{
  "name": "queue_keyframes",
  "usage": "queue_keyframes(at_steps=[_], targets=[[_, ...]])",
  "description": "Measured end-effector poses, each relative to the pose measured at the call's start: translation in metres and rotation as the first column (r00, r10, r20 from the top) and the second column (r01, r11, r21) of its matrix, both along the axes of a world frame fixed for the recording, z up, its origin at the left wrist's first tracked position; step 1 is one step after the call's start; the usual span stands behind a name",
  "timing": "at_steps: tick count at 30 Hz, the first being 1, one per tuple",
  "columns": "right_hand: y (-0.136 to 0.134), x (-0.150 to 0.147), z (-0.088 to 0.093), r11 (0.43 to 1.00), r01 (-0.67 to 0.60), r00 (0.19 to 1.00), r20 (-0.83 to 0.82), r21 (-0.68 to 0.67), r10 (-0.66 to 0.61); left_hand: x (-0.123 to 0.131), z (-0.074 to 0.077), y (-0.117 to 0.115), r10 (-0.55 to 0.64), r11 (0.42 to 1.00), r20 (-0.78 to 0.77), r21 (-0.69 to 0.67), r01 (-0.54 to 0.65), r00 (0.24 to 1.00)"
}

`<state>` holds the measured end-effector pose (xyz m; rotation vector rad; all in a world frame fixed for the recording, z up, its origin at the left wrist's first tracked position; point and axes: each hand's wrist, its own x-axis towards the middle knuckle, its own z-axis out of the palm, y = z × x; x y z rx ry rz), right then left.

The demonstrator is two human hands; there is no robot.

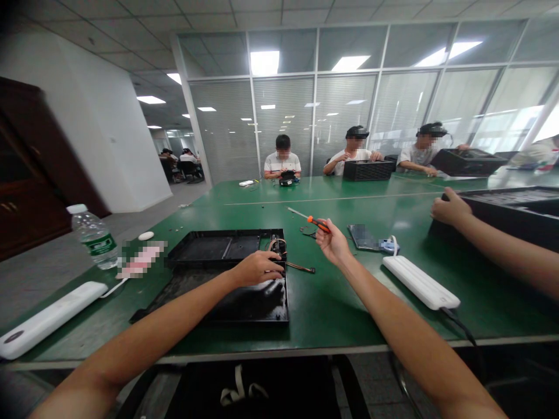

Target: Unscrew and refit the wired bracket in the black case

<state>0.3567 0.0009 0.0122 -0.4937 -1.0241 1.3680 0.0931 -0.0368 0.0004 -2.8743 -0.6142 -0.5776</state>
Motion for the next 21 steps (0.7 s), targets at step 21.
queue_keyframes(at_steps=[21], targets=[[-0.136, -0.067, -0.046, 0.624, -0.622, -0.084, 0.752, 0.472, -0.653, -0.095, 0.011, 0.068, 0.469, 0.873, -0.347, 0.041, -0.487, 0.812]])
